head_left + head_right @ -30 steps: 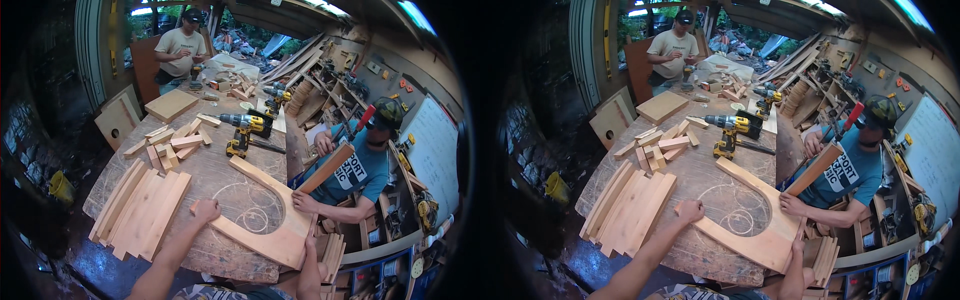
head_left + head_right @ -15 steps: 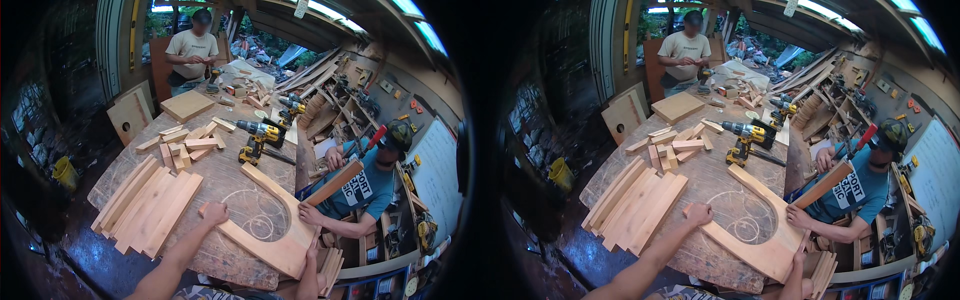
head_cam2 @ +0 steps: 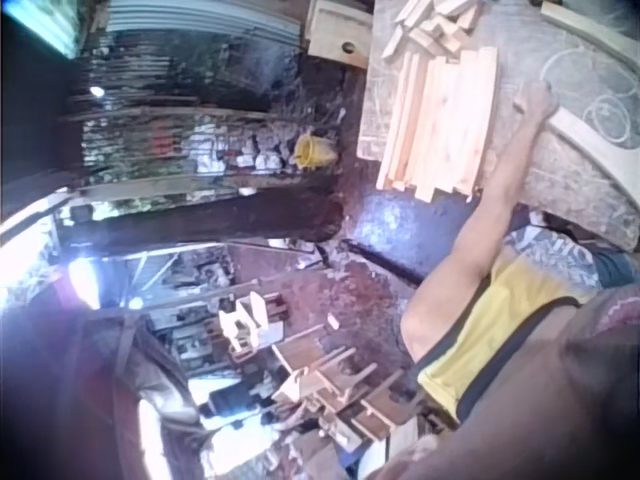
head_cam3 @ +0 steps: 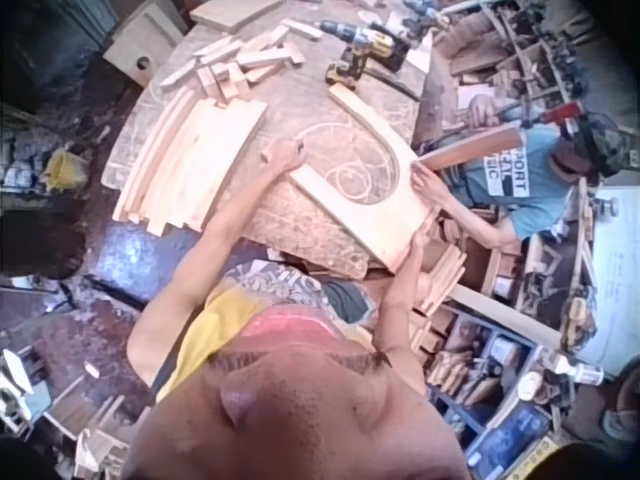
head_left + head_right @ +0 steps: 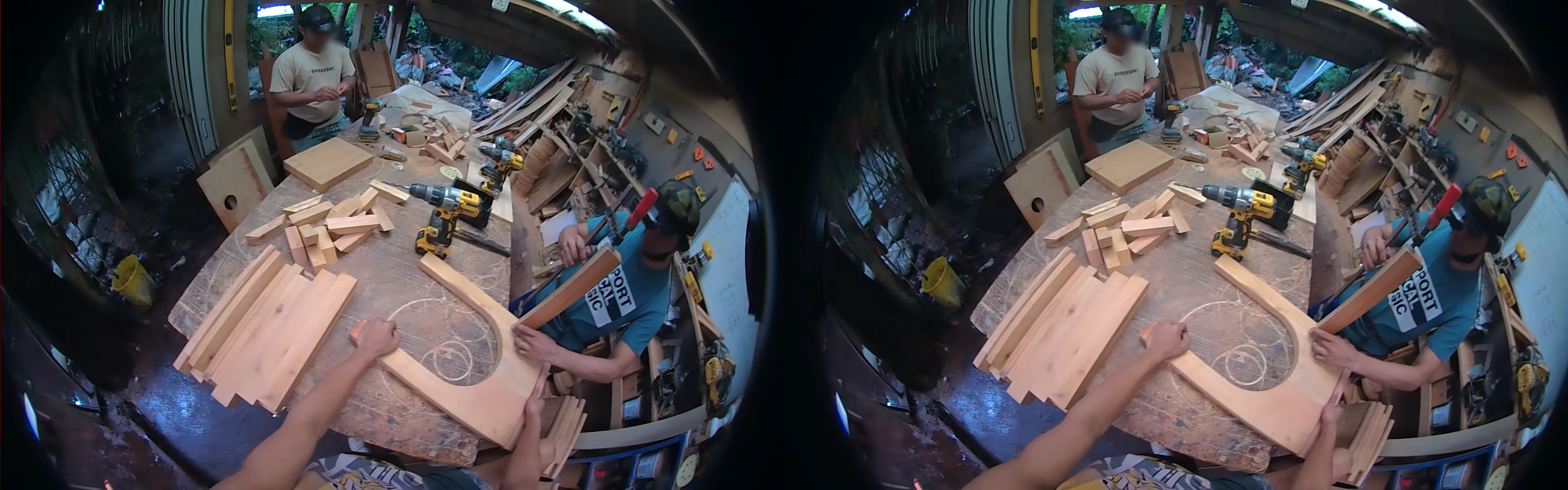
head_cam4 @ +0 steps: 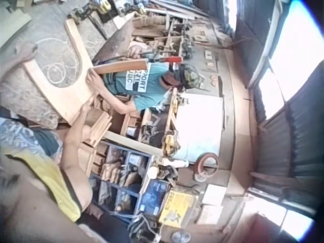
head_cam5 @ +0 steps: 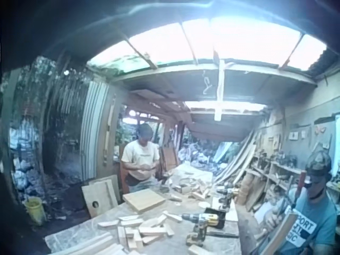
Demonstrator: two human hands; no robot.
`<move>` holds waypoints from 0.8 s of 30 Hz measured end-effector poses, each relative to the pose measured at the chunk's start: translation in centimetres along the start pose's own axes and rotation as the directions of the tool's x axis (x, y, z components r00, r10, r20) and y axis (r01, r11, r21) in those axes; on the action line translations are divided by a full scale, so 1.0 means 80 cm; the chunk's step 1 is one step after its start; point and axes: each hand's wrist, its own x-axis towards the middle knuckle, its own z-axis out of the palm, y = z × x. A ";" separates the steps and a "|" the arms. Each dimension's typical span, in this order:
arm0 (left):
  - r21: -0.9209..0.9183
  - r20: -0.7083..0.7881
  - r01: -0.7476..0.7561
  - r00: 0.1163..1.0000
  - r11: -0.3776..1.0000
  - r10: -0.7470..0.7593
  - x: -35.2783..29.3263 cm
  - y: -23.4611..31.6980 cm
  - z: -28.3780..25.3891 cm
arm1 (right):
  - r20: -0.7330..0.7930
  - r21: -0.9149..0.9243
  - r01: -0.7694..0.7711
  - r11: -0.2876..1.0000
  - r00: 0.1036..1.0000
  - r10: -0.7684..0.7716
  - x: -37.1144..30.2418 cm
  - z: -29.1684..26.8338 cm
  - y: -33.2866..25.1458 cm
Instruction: The person assists in assembling a wooden chair by holding wooden panels and legs on the workbench while a coworker fits joints with a mallet, applies wood glue from a bottle, and positions the wooden pieces by hand.
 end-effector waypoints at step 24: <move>-0.023 -0.021 -0.025 0.999 0.999 0.025 0.002 0.004 -0.001 | -0.004 0.060 0.068 0.996 0.998 -0.068 -0.022 -0.016 -0.009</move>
